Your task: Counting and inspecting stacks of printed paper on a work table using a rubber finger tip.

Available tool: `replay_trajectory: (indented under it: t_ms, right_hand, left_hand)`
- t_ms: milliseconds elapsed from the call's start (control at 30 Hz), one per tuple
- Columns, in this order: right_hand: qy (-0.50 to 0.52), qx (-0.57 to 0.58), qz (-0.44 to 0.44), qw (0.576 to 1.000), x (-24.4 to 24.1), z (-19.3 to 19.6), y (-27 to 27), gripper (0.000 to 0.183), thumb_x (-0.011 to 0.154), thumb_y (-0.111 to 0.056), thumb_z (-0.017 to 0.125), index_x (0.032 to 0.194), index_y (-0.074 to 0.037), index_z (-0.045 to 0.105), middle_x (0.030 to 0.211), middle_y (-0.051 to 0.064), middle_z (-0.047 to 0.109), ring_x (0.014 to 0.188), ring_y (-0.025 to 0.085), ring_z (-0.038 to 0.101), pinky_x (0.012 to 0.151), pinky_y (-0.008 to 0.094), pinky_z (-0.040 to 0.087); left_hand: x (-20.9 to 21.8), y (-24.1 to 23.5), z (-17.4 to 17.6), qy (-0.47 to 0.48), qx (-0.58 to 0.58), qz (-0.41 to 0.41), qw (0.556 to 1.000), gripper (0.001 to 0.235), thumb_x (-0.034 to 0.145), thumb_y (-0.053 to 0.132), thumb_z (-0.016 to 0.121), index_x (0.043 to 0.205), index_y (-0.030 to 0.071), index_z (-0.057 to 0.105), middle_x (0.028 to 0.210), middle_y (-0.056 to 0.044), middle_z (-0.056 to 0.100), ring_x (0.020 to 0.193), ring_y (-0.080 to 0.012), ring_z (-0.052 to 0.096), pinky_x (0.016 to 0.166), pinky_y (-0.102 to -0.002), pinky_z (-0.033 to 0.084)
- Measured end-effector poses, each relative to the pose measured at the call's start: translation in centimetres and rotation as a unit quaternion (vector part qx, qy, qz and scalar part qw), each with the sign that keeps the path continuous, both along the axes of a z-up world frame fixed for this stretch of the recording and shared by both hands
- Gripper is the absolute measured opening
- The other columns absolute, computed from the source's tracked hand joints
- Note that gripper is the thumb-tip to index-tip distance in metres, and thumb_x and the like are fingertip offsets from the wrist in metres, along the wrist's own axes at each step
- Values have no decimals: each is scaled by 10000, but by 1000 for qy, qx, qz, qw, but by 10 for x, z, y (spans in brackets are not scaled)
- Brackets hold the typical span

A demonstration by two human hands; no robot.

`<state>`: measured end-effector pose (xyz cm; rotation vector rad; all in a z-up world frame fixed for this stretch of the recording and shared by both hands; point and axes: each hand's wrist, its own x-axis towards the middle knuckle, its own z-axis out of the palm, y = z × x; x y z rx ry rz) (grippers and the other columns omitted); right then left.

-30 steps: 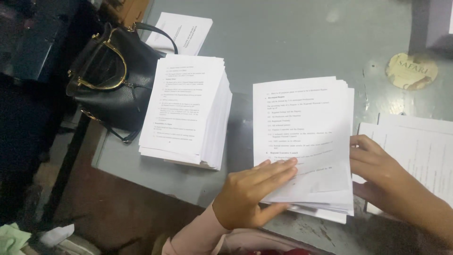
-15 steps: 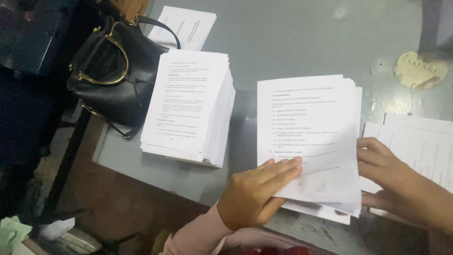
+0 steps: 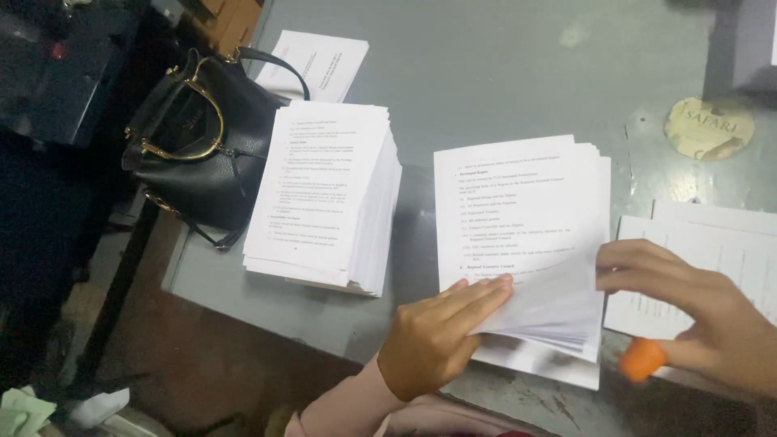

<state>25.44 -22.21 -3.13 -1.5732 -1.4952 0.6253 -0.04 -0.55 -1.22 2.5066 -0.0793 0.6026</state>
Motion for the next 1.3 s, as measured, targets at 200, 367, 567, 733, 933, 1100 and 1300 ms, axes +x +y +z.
replay_trajectory:
  t_ms: [200, 367, 567, 733, 933, 1100, 1300]
  right_hand:
    - [46, -142, -254, 956, -33, 4, -44, 457, 898, -324, 479, 858, -104, 876, 694, 30, 873, 543, 150, 800, 599, 276, 621]
    - [208, -196, -121, 951, -41, -71, -64, 622, 652, -280, 938, 1242, -132, 810, 1118, 24, 988, 992, 162, 955, 944, 320, 718]
    - [228, -141, -101, 958, 17, -184, -224, 647, 740, -323, 907, 1310, -81, 722, 1247, 96, 843, 1126, 230, 816, 1012, 388, 606]
    - [234, -85, -90, 964, 65, -205, -329, 682, 813, -359, 883, 1367, -40, 648, 1356, 152, 721, 1238, 283, 699, 1068, 442, 511]
    - [257, -30, -51, 965, 61, -209, -384, 738, 900, -404, 857, 1436, 6, 559, 1487, 214, 572, 1373, 343, 556, 1137, 504, 394]
    - [301, 1, -6, 954, -61, -149, -302, 794, 973, -442, 836, 1494, 42, 483, 1596, 262, 447, 1486, 388, 437, 1194, 552, 296]
    - [159, -39, -546, 822, -125, -85, -231, 377, 644, 81, 887, 997, -31, 817, 1070, 129, 824, 985, 222, 755, 939, 321, 564]
  left_hand:
    - [-1, -1, 2, -28, -52, 12, 998, 482, 960, -116, 560, 1421, 22, 571, 1422, -68, 635, 1256, -268, 716, 1110, -428, 609]
    - [-9, -48, 7, -54, 28, 39, 997, 343, 997, -31, 667, 1338, -28, 628, 1325, -227, 695, 1190, -361, 730, 1027, -475, 601]
    - [-33, -99, 28, -137, 48, -8, 989, 167, 1116, 119, 586, 1018, 27, 685, 1330, -197, 730, 1172, -360, 750, 950, -453, 611]
    - [-51, -90, 21, -182, 45, -135, 973, 277, 1072, 213, 767, 1304, 109, 657, 1524, -87, 497, 1473, -374, 480, 1198, -615, 519]
    - [-41, -95, 24, 4, -474, -133, 870, 1234, 874, 181, 827, 1574, 91, -185, 1633, -254, 355, 1405, -381, 568, 1150, -570, 473]
    - [-18, -133, -7, -40, -346, -131, 928, 122, 1022, 68, 652, 1119, 70, 725, 1099, -81, 786, 965, -207, 784, 822, -317, 621]
    - [18, -152, -55, -77, -365, -204, 905, 262, 980, -96, 589, 1157, 67, 691, 1200, -105, 738, 1156, -297, 732, 1067, -427, 576]
